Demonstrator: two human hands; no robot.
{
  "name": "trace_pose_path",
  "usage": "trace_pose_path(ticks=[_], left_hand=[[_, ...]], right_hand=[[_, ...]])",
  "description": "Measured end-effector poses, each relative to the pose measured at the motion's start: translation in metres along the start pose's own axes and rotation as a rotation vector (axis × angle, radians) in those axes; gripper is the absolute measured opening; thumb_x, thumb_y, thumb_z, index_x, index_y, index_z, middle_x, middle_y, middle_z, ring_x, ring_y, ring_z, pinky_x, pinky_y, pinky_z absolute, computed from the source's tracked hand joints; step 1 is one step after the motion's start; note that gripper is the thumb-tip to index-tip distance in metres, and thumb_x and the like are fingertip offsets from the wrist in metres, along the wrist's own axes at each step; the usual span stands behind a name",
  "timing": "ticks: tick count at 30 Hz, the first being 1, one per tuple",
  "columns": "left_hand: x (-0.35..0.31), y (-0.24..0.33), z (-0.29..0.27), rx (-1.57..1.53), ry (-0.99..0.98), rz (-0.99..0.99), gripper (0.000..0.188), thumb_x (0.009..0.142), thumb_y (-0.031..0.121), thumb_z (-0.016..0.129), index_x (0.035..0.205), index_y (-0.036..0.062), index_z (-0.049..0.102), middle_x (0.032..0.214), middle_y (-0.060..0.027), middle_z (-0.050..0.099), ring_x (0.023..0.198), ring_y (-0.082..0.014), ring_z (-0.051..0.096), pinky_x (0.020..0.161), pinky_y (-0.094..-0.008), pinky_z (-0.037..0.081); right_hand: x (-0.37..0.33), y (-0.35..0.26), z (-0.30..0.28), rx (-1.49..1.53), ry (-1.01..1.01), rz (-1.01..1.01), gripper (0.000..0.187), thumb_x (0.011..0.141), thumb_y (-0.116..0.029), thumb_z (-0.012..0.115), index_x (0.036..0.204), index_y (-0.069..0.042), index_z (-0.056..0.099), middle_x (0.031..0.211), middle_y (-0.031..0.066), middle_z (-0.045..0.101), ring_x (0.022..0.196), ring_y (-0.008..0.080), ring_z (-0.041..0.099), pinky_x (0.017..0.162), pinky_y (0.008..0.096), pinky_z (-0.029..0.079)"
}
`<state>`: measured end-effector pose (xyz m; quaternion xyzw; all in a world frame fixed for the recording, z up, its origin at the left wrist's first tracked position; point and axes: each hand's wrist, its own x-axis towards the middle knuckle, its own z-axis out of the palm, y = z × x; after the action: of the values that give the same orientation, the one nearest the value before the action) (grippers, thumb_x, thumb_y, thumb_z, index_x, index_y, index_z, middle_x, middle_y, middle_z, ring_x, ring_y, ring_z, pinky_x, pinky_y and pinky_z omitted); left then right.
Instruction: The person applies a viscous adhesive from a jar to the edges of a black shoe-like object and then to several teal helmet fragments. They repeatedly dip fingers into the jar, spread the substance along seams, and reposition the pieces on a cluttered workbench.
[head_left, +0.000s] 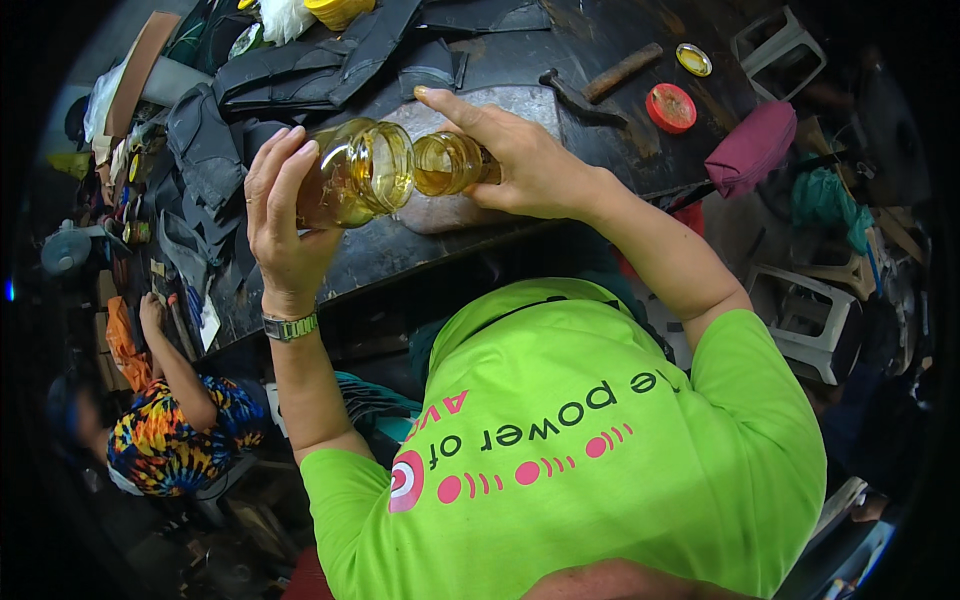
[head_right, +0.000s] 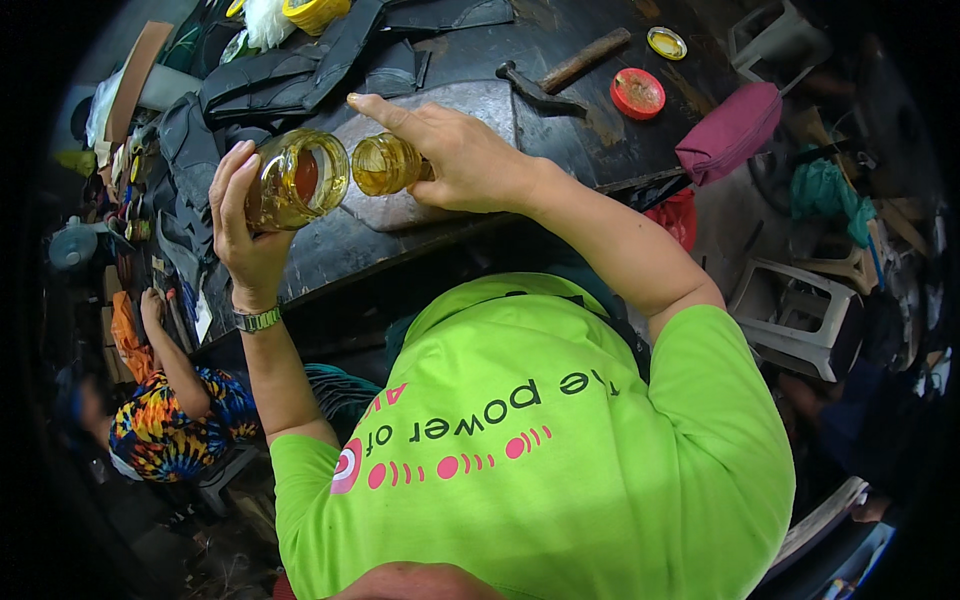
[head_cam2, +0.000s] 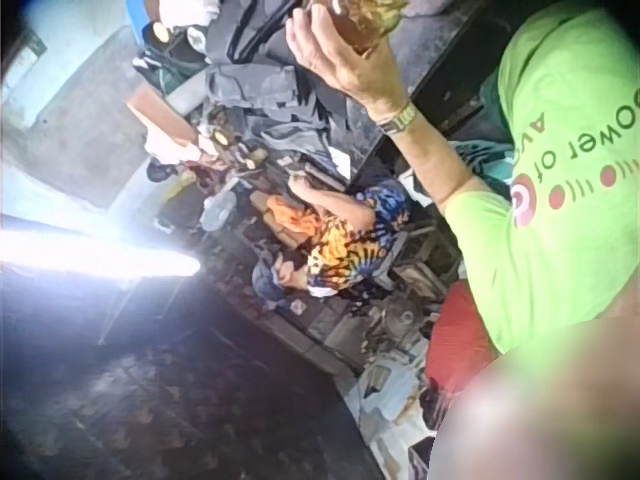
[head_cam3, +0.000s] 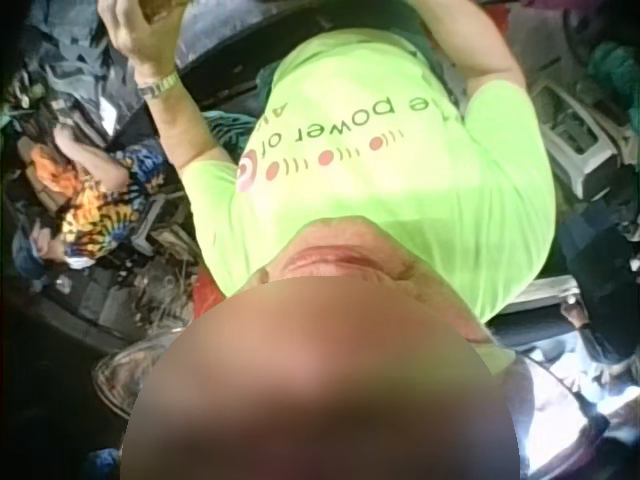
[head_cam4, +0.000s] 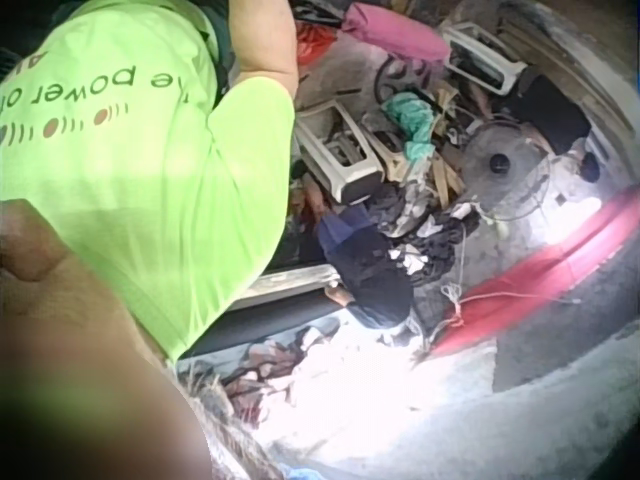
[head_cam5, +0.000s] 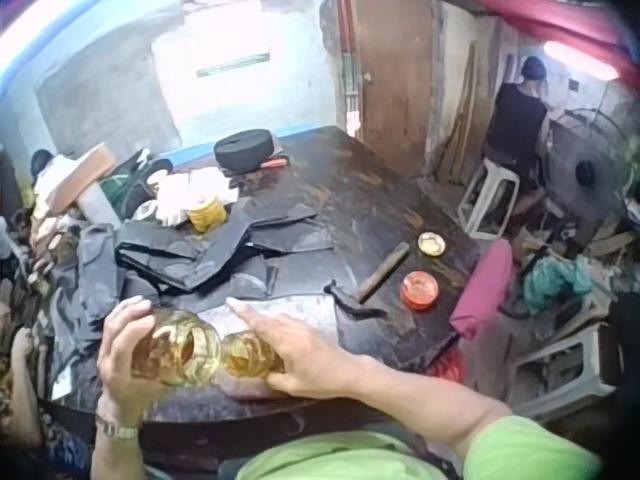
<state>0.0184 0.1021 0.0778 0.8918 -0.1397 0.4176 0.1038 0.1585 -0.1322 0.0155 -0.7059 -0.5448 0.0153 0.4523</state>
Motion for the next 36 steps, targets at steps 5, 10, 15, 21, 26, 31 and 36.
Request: trace_pose_path(ticks=[5, 10, 15, 21, 26, 31, 36], left_hand=[[0.01, -0.002, -0.002, 0.05, -0.042, 0.07, 0.05, 0.076, 0.002, 0.081, 0.123, 0.0087, 0.065, 0.127, -0.0127, 0.065, 0.123, -0.0339, 0.06, 0.104, -0.043, 0.051], [0.019, 0.0, -0.005, 0.096, -0.118, 0.1, 0.053, 0.075, 0.005, 0.083, 0.124, 0.0108, 0.065, 0.129, -0.0114, 0.064, 0.123, -0.034, 0.06, 0.104, -0.043, 0.05], [0.026, 0.0, -0.006, 0.135, -0.138, 0.133, 0.06, 0.07, 0.007, 0.085, 0.126, 0.0121, 0.065, 0.131, -0.0107, 0.064, 0.124, -0.0341, 0.059, 0.105, -0.0427, 0.049], [0.03, 0.002, -0.008, 0.153, -0.173, 0.159, 0.064, 0.067, 0.007, 0.086, 0.127, 0.0136, 0.064, 0.132, -0.0102, 0.062, 0.127, -0.0335, 0.057, 0.107, -0.0419, 0.048], [0.032, 0.002, -0.006, 0.198, -0.148, 0.192, 0.061, 0.07, 0.009, 0.086, 0.127, 0.0166, 0.064, 0.133, -0.0078, 0.062, 0.128, -0.0322, 0.057, 0.107, -0.0411, 0.048], [0.034, 0.001, -0.003, 0.221, -0.113, 0.207, 0.059, 0.071, 0.008, 0.085, 0.125, 0.0192, 0.065, 0.133, -0.0061, 0.062, 0.129, -0.0304, 0.056, 0.107, -0.0401, 0.049], [0.038, 0.002, -0.001, 0.214, -0.101, 0.213, 0.061, 0.069, 0.005, 0.086, 0.124, 0.0206, 0.066, 0.133, -0.0052, 0.063, 0.129, -0.0289, 0.056, 0.107, -0.0387, 0.049]], right_hand=[[-0.002, 0.002, 0.0, 0.049, 0.019, 0.025, 0.104, 0.071, 0.0, 0.072, 0.16, -0.021, 0.023, 0.118, 0.0196, 0.065, 0.107, 0.0373, 0.06, 0.099, 0.0445, 0.049], [-0.001, 0.008, 0.002, 0.05, 0.038, -0.014, 0.103, 0.072, -0.003, 0.073, 0.16, -0.022, 0.022, 0.112, 0.02, 0.065, 0.103, 0.0372, 0.061, 0.095, 0.0444, 0.052], [-0.001, 0.011, 0.003, 0.076, 0.01, 0.033, 0.105, 0.072, -0.001, 0.072, 0.161, -0.024, 0.021, 0.117, 0.0199, 0.065, 0.107, 0.0371, 0.061, 0.097, 0.0436, 0.051], [-0.002, 0.011, 0.0, 0.125, -0.014, 0.075, 0.107, 0.074, 0.002, 0.072, 0.161, -0.025, 0.017, 0.119, 0.0211, 0.065, 0.106, 0.0352, 0.064, 0.096, 0.0426, 0.053], [-0.002, 0.012, -0.002, 0.2, -0.038, 0.119, 0.106, 0.075, 0.004, 0.071, 0.161, -0.026, 0.017, 0.121, 0.0208, 0.065, 0.107, 0.0335, 0.067, 0.1, 0.0419, 0.054], [-0.002, 0.013, -0.001, 0.187, -0.019, 0.1, 0.105, 0.075, 0.004, 0.07, 0.161, -0.025, 0.017, 0.124, 0.0203, 0.065, 0.11, 0.0328, 0.067, 0.104, 0.0412, 0.053], [-0.002, 0.015, -0.001, 0.199, -0.015, 0.091, 0.105, 0.076, 0.004, 0.07, 0.161, -0.025, 0.016, 0.123, 0.0198, 0.065, 0.111, 0.0319, 0.067, 0.105, 0.0413, 0.052]])
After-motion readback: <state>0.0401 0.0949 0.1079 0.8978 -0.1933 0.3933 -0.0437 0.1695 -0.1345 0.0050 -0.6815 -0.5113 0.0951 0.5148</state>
